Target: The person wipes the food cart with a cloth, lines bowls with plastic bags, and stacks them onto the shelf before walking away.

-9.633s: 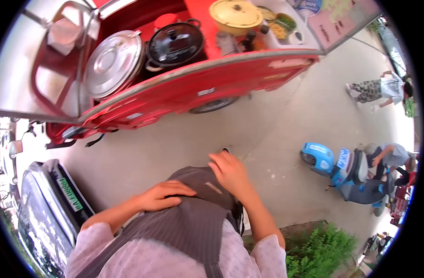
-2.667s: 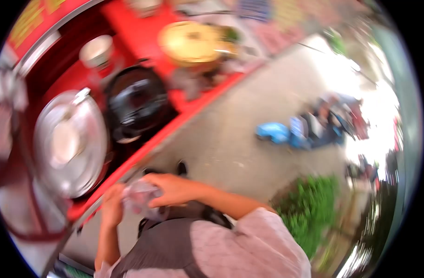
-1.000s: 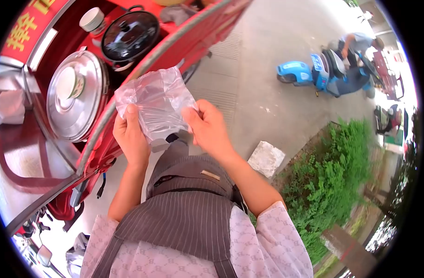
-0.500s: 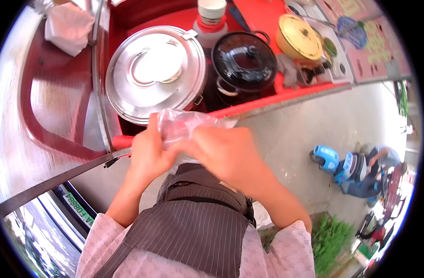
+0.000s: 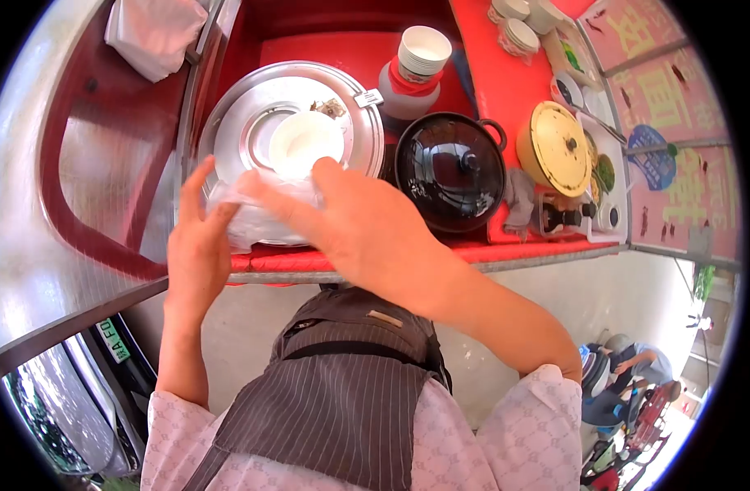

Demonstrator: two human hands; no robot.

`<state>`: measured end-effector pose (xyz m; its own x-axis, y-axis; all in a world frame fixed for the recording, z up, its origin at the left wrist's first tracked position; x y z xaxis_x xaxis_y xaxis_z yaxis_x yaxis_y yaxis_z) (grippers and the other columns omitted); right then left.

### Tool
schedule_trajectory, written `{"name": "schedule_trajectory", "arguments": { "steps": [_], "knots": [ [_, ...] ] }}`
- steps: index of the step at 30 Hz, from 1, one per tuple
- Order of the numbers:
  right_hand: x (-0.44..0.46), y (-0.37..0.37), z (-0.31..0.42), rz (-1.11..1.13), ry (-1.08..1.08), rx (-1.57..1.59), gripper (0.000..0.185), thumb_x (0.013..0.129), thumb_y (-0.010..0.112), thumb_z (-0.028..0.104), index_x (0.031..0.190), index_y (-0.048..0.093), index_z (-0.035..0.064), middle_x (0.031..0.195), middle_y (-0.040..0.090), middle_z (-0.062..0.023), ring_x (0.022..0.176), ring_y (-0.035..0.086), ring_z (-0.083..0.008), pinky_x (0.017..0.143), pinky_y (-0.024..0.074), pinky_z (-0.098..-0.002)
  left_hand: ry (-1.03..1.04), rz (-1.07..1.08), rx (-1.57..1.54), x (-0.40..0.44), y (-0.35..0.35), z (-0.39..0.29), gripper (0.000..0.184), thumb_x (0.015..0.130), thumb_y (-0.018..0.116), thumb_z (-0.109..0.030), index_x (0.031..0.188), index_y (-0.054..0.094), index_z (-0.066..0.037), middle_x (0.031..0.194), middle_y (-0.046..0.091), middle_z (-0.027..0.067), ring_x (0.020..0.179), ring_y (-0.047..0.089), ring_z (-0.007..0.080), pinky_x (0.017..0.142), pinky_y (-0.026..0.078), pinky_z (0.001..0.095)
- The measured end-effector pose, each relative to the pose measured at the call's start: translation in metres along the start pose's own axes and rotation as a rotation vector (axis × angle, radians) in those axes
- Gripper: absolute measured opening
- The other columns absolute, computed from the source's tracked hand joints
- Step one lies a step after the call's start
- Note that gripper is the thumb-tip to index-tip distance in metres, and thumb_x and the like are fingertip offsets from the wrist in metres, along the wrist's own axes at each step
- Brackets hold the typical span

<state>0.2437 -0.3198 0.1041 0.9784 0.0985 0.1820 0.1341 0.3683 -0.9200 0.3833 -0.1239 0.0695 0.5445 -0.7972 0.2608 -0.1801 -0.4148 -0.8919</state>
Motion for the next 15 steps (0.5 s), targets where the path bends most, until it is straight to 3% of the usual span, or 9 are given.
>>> {"name": "schedule_trajectory", "arguments": {
  "steps": [4,6,7,8,10,11,12,14,15],
  "knots": [
    [0.007,-0.001,-0.013,0.138,0.032,0.157,0.059,0.079,0.057,-0.005,0.134,0.059,0.0148,0.092,0.055,-0.0134,0.083,0.064,-0.0331,0.072,0.0532,-0.0391,-0.177,0.034,0.111,0.021,-0.001,-0.001,0.071,0.075,0.053,0.014,0.132,0.064,-0.027,0.137,0.054,0.0215,0.107,0.065,0.0382,0.083,0.056,0.0456],
    [0.010,0.014,-0.037,-0.038,0.079,0.118,0.045,0.083,0.057,0.003,0.128,0.061,0.0067,0.091,0.059,-0.0146,0.075,0.066,-0.0306,0.068,0.0539,-0.0413,-0.145,0.026,0.302,0.027,0.005,0.015,0.074,0.075,0.052,0.015,0.137,0.060,-0.026,0.135,0.056,0.0221,0.110,0.063,0.0400,0.087,0.054,0.0453],
    [0.017,0.017,-0.048,-0.166,0.169,0.264,0.030,0.086,0.056,0.003,0.114,0.068,0.0023,0.091,0.066,-0.0148,0.082,0.068,-0.0288,0.070,0.0543,-0.0385,-0.099,0.025,0.283,0.030,0.007,0.019,0.073,0.075,0.049,0.017,0.137,0.060,-0.020,0.134,0.057,0.0228,0.118,0.061,0.0370,0.093,0.053,0.0420],
    [0.024,0.021,-0.056,-0.159,0.167,0.267,0.030,0.086,0.056,0.003,0.114,0.068,0.0023,0.091,0.066,-0.0148,0.082,0.068,-0.0288,0.070,0.0543,-0.0385,-0.106,0.028,0.282,0.034,0.012,0.021,0.073,0.075,0.049,0.017,0.137,0.060,-0.020,0.134,0.057,0.0228,0.118,0.061,0.0370,0.093,0.053,0.0420],
    [0.042,0.025,-0.065,-0.192,0.448,0.695,0.021,0.091,0.058,0.011,0.105,0.069,-0.0010,0.089,0.070,-0.0153,0.077,0.069,-0.0234,0.068,0.0532,-0.0340,-0.161,0.020,-0.686,0.045,0.029,0.020,0.068,0.078,0.044,0.018,0.138,0.057,-0.010,0.134,0.058,0.0201,0.123,0.061,0.0307,0.097,0.051,0.0374],
    [0.052,0.025,-0.068,-0.190,0.607,0.892,0.022,0.093,0.060,0.016,0.100,0.070,-0.0028,0.088,0.071,-0.0156,0.073,0.070,-0.0199,0.067,0.0525,-0.0315,-0.305,-0.004,-1.082,0.053,0.037,0.013,0.059,0.082,0.042,0.018,0.137,0.053,0.002,0.135,0.058,0.0163,0.125,0.059,0.0252,0.100,0.050,0.0340],
    [0.060,0.030,-0.075,-0.186,0.605,0.894,0.022,0.093,0.060,0.016,0.100,0.070,-0.0028,0.088,0.071,-0.0156,0.073,0.070,-0.0199,0.067,0.0525,-0.0315,-0.309,-0.006,-1.081,0.060,0.043,0.013,0.059,0.082,0.042,0.018,0.137,0.053,0.002,0.135,0.058,0.0163,0.125,0.059,0.0252,0.100,0.050,0.0340],
    [0.069,0.049,-0.094,-0.255,0.595,0.844,0.022,0.095,0.065,0.014,0.107,0.067,-0.0043,0.084,0.065,-0.0036,0.073,0.062,-0.0078,0.065,0.0533,-0.0250,-0.420,0.016,-1.192,0.072,0.055,0.017,0.055,0.086,0.047,0.016,0.140,0.048,0.004,0.136,0.057,0.0144,0.130,0.056,0.0281,0.102,0.050,0.0354],
    [0.070,0.055,-0.101,-0.233,0.584,0.783,0.022,0.091,0.068,0.010,0.109,0.067,-0.0027,0.091,0.067,-0.0074,0.079,0.064,-0.0131,0.072,0.0536,-0.0278,-0.427,-0.007,-1.202,0.074,0.063,0.021,0.056,0.085,0.050,0.015,0.139,0.049,0.003,0.136,0.057,0.0135,0.124,0.060,0.0270,0.101,0.051,0.0361]
  ]
}}
Point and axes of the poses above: each hand's wrist, its own x-axis towards the middle knuckle, its own y-axis out of the palm, z = x × y, the point moved 1 cm from there along x, towards the middle knuckle
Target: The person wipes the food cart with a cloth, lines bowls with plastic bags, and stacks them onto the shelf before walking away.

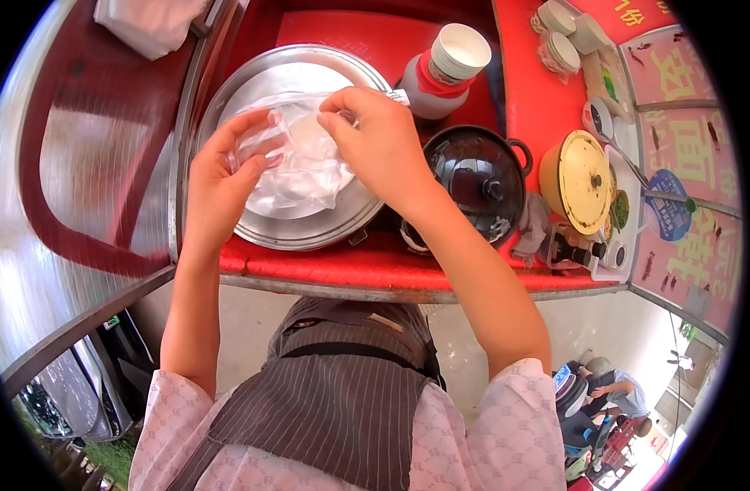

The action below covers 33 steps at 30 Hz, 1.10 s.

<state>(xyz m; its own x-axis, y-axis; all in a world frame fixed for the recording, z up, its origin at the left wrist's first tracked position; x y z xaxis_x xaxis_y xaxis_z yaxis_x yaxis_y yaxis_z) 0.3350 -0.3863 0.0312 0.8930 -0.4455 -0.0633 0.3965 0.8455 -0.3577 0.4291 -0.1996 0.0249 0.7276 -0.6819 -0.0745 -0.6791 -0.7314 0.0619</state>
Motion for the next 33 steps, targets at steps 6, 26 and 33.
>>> {"name": "schedule_trajectory", "arguments": {
  "steps": [6,26,33],
  "knots": [
    [0.001,-0.004,-0.021,0.041,-0.132,-0.498,0.053,0.082,0.073,0.012,0.132,0.056,0.0051,0.112,0.065,-0.0211,0.103,0.064,-0.0373,0.089,0.0510,-0.0447,0.099,0.011,0.808,0.006,-0.013,0.015,0.076,0.078,0.057,0.008,0.149,0.044,-0.016,0.111,0.064,0.0159,0.088,0.066,0.0244,0.083,0.052,0.0336],
    [-0.078,0.023,-0.024,0.049,0.292,1.020,0.055,0.090,0.072,0.011,0.137,0.045,-0.0025,0.111,0.065,-0.0133,0.082,0.067,-0.0174,0.054,0.0539,-0.0266,-0.294,0.069,-0.844,-0.052,0.013,0.087,0.026,0.091,0.066,0.002,0.115,0.066,-0.007,0.099,0.070,0.0064,0.077,0.067,0.0159,0.066,0.057,0.0306],
    [-0.104,0.033,-0.001,-0.190,0.256,0.809,0.051,0.092,0.066,0.004,0.139,0.046,-0.0007,0.123,0.062,-0.0149,0.117,0.060,-0.0222,0.102,0.0483,-0.0358,-0.213,-0.221,-0.563,-0.088,0.014,0.049,0.041,0.100,0.059,-0.017,0.134,0.049,0.005,0.132,0.057,0.0140,0.125,0.054,0.0250,0.107,0.043,0.0413]
  ]
}}
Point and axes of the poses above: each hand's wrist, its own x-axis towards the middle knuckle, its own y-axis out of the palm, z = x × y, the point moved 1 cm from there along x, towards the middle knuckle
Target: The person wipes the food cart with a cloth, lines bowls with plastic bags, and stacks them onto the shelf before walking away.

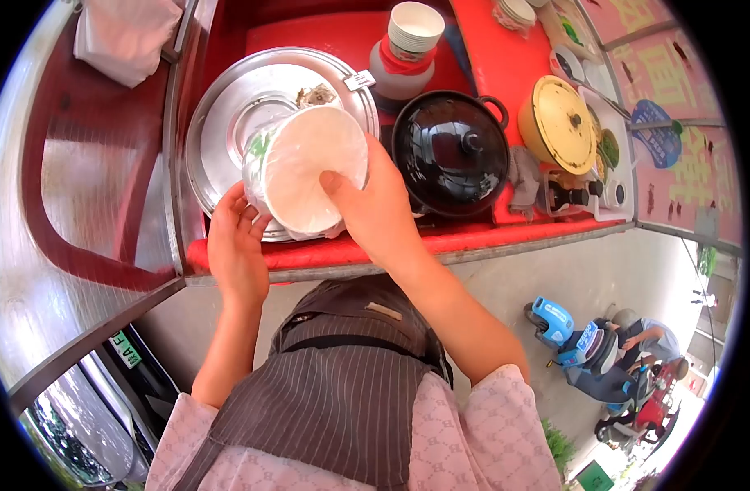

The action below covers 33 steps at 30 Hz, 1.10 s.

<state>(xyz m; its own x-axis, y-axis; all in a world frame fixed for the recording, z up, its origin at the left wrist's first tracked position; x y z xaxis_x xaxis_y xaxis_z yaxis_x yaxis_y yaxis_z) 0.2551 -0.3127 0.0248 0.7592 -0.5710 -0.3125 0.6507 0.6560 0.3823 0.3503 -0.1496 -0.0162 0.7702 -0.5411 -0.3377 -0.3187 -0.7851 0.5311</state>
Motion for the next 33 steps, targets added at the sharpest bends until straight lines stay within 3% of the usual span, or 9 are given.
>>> {"name": "schedule_trajectory", "arguments": {
  "steps": [4,8,13,17,22,24,26,28,33],
  "knots": [
    [-0.013,0.005,-0.013,-0.059,-0.197,-0.302,0.053,0.094,0.065,0.008,0.141,0.043,-0.0032,0.126,0.061,-0.0150,0.117,0.059,-0.0225,0.098,0.0480,-0.0342,0.244,0.148,0.174,-0.030,0.030,0.002,0.099,0.078,0.085,-0.043,0.146,0.030,0.004,0.139,0.048,0.0180,0.131,0.048,0.0260,0.109,0.041,0.0411],
    [-0.027,0.007,-0.019,0.138,-0.234,-0.162,0.065,0.095,0.071,0.023,0.145,0.040,-0.0030,0.128,0.058,-0.0110,0.113,0.059,-0.0192,0.098,0.0465,-0.0310,0.164,0.118,0.005,-0.017,0.032,-0.003,0.080,0.093,0.062,-0.050,0.148,0.033,0.000,0.141,0.050,0.0163,0.129,0.052,0.0280,0.107,0.044,0.0413],
    [-0.029,-0.014,-0.020,0.217,-0.147,0.128,0.051,0.094,0.064,0.003,0.142,0.044,0.0013,0.112,0.062,-0.0066,0.101,0.059,-0.0112,0.086,0.0483,-0.0245,-0.231,0.258,-0.500,-0.013,0.042,-0.022,0.071,0.098,0.044,-0.057,0.151,0.037,-0.011,0.147,0.049,0.0105,0.130,0.053,0.0303,0.107,0.046,0.0460],
    [-0.018,-0.029,-0.023,0.148,-0.217,0.081,0.036,0.093,0.063,-0.002,0.126,0.052,0.0012,0.107,0.063,-0.0062,0.097,0.060,-0.0113,0.085,0.0501,-0.0261,-0.269,0.222,-0.560,-0.027,0.027,-0.003,0.072,0.100,0.036,-0.058,0.146,0.042,-0.003,0.141,0.053,0.0170,0.123,0.058,0.0318,0.107,0.045,0.0462],
    [0.000,-0.044,-0.020,0.297,-0.097,0.076,0.022,0.091,0.068,0.003,0.112,0.062,-0.0004,0.100,0.064,-0.0048,0.095,0.062,-0.0113,0.086,0.0508,-0.0266,-0.418,0.216,0.121,-0.048,0.052,-0.016,0.091,0.092,0.048,-0.069,0.146,0.039,0.003,0.141,0.052,0.0175,0.127,0.054,0.0271,0.107,0.045,0.0388],
    [0.004,-0.048,-0.013,0.280,0.028,0.027,0.027,0.089,0.071,0.004,0.114,0.065,-0.0009,0.101,0.063,-0.0055,0.091,0.063,-0.0130,0.087,0.0512,-0.0263,-0.366,0.230,0.093,-0.046,0.049,-0.006,0.095,0.089,0.052,-0.071,0.146,0.039,0.004,0.142,0.051,0.0175,0.130,0.052,0.0266,0.108,0.044,0.0391],
    [0.012,-0.060,-0.011,0.221,-0.347,-0.546,0.039,0.086,0.071,0.001,0.124,0.062,-0.0002,0.104,0.062,-0.0077,0.087,0.064,-0.0150,0.082,0.0530,-0.0266,-0.236,0.217,0.059,-0.035,0.052,-0.001,0.097,0.088,0.052,-0.072,0.147,0.037,0.004,0.142,0.051,0.0174,0.130,0.052,0.0275,0.108,0.044,0.0405],
    [0.004,-0.076,-0.011,-0.081,-0.263,-0.627,0.037,0.086,0.068,-0.001,0.123,0.062,0.0008,0.102,0.062,-0.0091,0.086,0.064,-0.0158,0.076,0.0532,-0.0279,-0.160,0.142,0.112,-0.023,0.045,0.002,0.094,0.088,0.056,-0.071,0.143,0.041,0.004,0.135,0.055,0.0158,0.123,0.056,0.0247,0.104,0.046,0.0376],
    [-0.046,-0.041,0.045,0.103,-0.550,-0.905,0.013,0.086,0.064,0.002,0.099,0.062,0.0001,0.092,0.063,-0.0151,0.078,0.064,-0.0300,0.069,0.0527,-0.0375,0.120,0.165,0.468,-0.011,0.052,0.026,0.085,0.081,0.071,-0.067,0.125,0.048,0.003,0.118,0.057,0.0098,0.108,0.056,0.0150,0.093,0.047,0.0305]
  ]
}}
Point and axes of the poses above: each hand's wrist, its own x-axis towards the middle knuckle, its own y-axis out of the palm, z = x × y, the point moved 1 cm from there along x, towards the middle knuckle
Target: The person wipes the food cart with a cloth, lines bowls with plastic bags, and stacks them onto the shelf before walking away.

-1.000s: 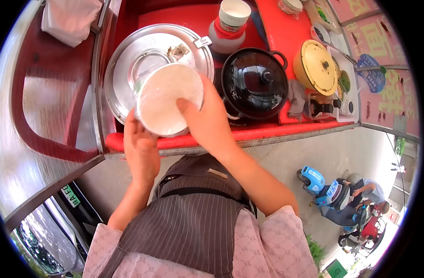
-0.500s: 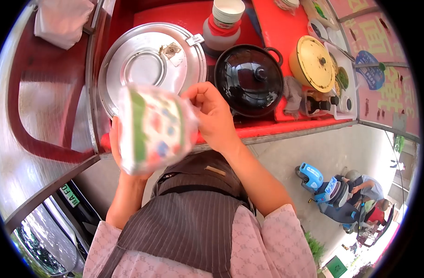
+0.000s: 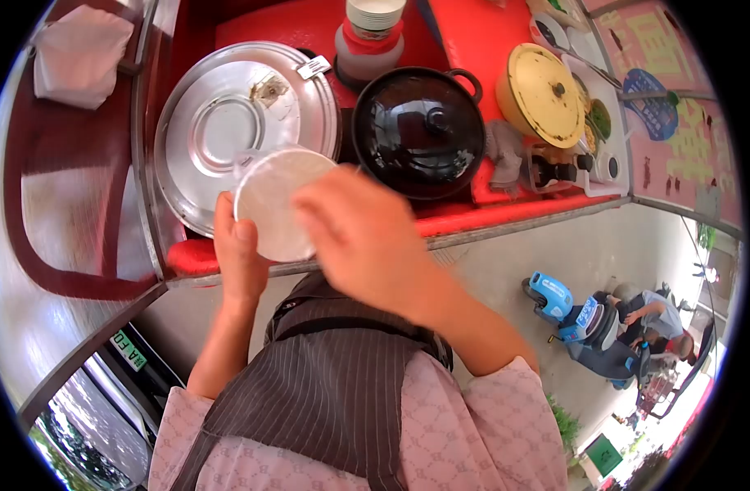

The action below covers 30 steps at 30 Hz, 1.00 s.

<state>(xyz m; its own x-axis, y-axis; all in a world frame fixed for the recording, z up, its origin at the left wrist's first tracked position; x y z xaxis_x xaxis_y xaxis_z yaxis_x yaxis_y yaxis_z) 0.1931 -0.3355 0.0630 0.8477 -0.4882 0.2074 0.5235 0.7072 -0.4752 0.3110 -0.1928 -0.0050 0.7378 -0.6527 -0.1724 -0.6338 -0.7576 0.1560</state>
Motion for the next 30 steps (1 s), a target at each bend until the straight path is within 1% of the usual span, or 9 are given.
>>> {"name": "schedule_trajectory", "arguments": {
  "steps": [9,12,15,19,21,23,25,26,30],
  "knots": [
    [0.001,0.012,-0.031,0.270,0.119,0.069,0.019,0.082,0.058,0.001,0.101,0.056,-0.0015,0.100,0.060,-0.0217,0.093,0.060,-0.0433,0.079,0.0481,-0.0501,-0.124,0.162,-0.102,-0.001,0.047,0.016,0.096,0.082,0.070,-0.066,0.138,0.035,0.004,0.126,0.050,0.0130,0.118,0.050,0.0196,0.101,0.042,0.0360],
    [-0.003,-0.012,-0.029,0.325,0.077,-0.048,0.020,0.085,0.059,0.000,0.105,0.059,-0.0015,0.099,0.062,-0.0199,0.090,0.062,-0.0397,0.076,0.0507,-0.0457,-0.275,0.150,-0.333,0.008,0.052,0.018,0.103,0.084,0.071,-0.062,0.150,0.028,0.003,0.142,0.047,0.0155,0.131,0.049,0.0258,0.108,0.041,0.0395],
    [-0.004,-0.050,-0.023,-0.158,-0.100,-0.118,0.028,0.088,0.063,-0.001,0.116,0.062,-0.0027,0.091,0.064,-0.0161,0.078,0.065,-0.0275,0.071,0.0536,-0.0361,-0.200,0.257,-0.404,0.020,0.060,0.009,0.086,0.094,0.056,-0.061,0.151,0.032,-0.002,0.149,0.045,0.0128,0.140,0.041,0.0266,0.115,0.034,0.0438],
    [-0.012,-0.070,-0.058,-0.183,0.405,0.204,0.042,0.095,0.067,0.015,0.129,0.053,-0.0057,0.081,0.064,-0.0133,0.064,0.060,-0.0107,0.060,0.0497,-0.0294,-0.154,0.283,-0.465,0.033,0.083,0.005,0.092,0.089,0.065,-0.060,0.152,0.030,-0.002,0.150,0.044,0.0122,0.139,0.042,0.0264,0.116,0.033,0.0441],
    [-0.009,-0.066,-0.068,-0.077,0.687,0.274,0.054,0.095,0.065,0.018,0.140,0.044,-0.0042,0.090,0.068,-0.0179,0.071,0.068,-0.0218,0.067,0.0533,-0.0334,-0.148,0.220,-0.419,0.031,0.094,0.012,0.093,0.088,0.068,-0.058,0.151,0.030,-0.002,0.149,0.044,0.0123,0.138,0.043,0.0266,0.116,0.034,0.0441],
    [-0.009,-0.052,-0.096,-0.229,0.291,0.142,0.061,0.096,0.062,0.019,0.146,0.037,-0.0037,0.106,0.068,-0.0247,0.090,0.071,-0.0354,0.080,0.0547,-0.0398,-0.121,0.158,-0.373,0.032,0.107,0.030,0.086,0.090,0.072,-0.045,0.150,0.029,-0.002,0.146,0.045,0.0128,0.134,0.048,0.0272,0.113,0.039,0.0433],
    [0.001,-0.061,-0.114,-0.187,0.328,0.174,0.061,0.097,0.057,0.014,0.150,0.032,-0.0031,0.126,0.061,-0.0292,0.115,0.063,-0.0424,0.097,0.0488,-0.0446,-0.176,0.047,-0.240,0.038,0.126,0.031,0.079,0.090,0.072,-0.035,0.149,0.029,-0.004,0.143,0.047,0.0130,0.132,0.050,0.0279,0.110,0.043,0.0435],
    [0.018,-0.079,-0.112,-0.144,0.386,0.279,0.059,0.097,0.053,0.009,0.151,0.030,-0.0026,0.140,0.051,-0.0281,0.130,0.053,-0.0387,0.107,0.0411,-0.0425,-0.209,0.067,-0.105,0.047,0.132,0.029,0.096,0.085,0.076,-0.043,0.154,0.020,-0.007,0.151,0.039,0.0169,0.139,0.043,0.0324,0.115,0.035,0.0462],
    [0.100,-0.152,-0.180,-0.252,0.168,0.196,0.060,0.095,0.051,0.001,0.151,0.031,-0.0022,0.149,0.044,-0.0228,0.140,0.043,-0.0316,0.114,0.0335,-0.0378,-0.035,0.219,-0.188,0.051,0.143,0.006,0.123,0.078,0.075,-0.064,0.160,-0.001,-0.012,0.164,0.015,0.0215,0.152,0.018,0.0390,0.122,0.016,0.0488]
  ]
}}
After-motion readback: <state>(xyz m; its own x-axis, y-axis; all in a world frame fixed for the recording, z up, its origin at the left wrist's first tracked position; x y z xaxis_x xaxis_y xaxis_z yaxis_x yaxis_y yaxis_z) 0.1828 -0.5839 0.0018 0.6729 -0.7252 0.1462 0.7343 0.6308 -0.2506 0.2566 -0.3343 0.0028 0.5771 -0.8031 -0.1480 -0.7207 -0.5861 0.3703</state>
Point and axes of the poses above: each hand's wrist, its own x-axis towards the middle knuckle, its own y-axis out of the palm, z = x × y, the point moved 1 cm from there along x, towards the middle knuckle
